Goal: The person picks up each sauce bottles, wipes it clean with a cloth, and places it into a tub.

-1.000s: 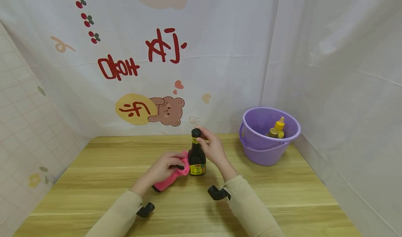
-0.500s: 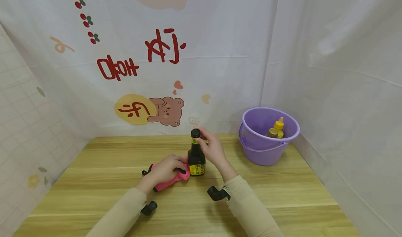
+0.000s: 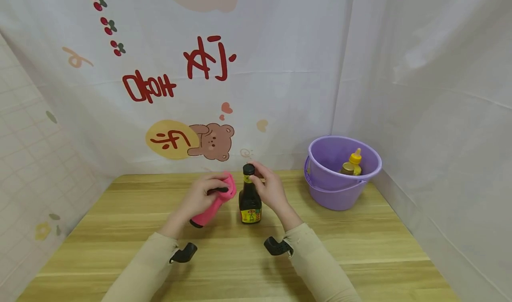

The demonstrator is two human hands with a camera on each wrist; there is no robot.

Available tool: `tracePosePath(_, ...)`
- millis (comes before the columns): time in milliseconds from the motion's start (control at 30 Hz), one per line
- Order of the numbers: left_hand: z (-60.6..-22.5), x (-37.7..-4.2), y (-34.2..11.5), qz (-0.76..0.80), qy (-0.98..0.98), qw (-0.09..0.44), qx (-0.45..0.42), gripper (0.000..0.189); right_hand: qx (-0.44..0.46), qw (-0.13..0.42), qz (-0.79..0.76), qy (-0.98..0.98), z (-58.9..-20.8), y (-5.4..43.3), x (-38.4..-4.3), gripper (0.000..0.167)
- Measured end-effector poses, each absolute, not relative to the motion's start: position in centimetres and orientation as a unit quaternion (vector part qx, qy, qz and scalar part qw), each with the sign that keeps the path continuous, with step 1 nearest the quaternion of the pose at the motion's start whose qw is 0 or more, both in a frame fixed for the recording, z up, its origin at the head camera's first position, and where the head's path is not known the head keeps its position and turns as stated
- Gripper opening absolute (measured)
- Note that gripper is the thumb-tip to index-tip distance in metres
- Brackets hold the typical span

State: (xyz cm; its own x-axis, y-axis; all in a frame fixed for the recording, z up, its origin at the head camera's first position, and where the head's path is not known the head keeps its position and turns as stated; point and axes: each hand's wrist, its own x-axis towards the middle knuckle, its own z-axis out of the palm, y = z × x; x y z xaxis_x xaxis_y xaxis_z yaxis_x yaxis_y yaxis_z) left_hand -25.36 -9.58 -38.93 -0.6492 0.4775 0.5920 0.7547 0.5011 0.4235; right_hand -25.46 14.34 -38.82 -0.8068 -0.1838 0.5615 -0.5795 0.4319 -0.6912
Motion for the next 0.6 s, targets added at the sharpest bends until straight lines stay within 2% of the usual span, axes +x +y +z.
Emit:
tracePosePath(133,-37.0,-25.1,-9.0,-0.351,-0.813,0.269,-0.379,0.032,0.233,0.210,0.480,-0.819,-38.9,14.3,-25.5,0.042)
tracePosePath(233,-36.2,-24.8,-8.3,-0.347,-0.799,0.295,-0.392,0.031,0.239,0.217,0.480,-0.816,-38.9,14.3,-25.6,0.041)
tracePosePath(600,-37.0,-24.5,-6.7,-0.345,-0.798,0.296,-0.396,0.031,0.247,0.221,0.478,-0.814,-39.0,14.3,-25.7,0.040)
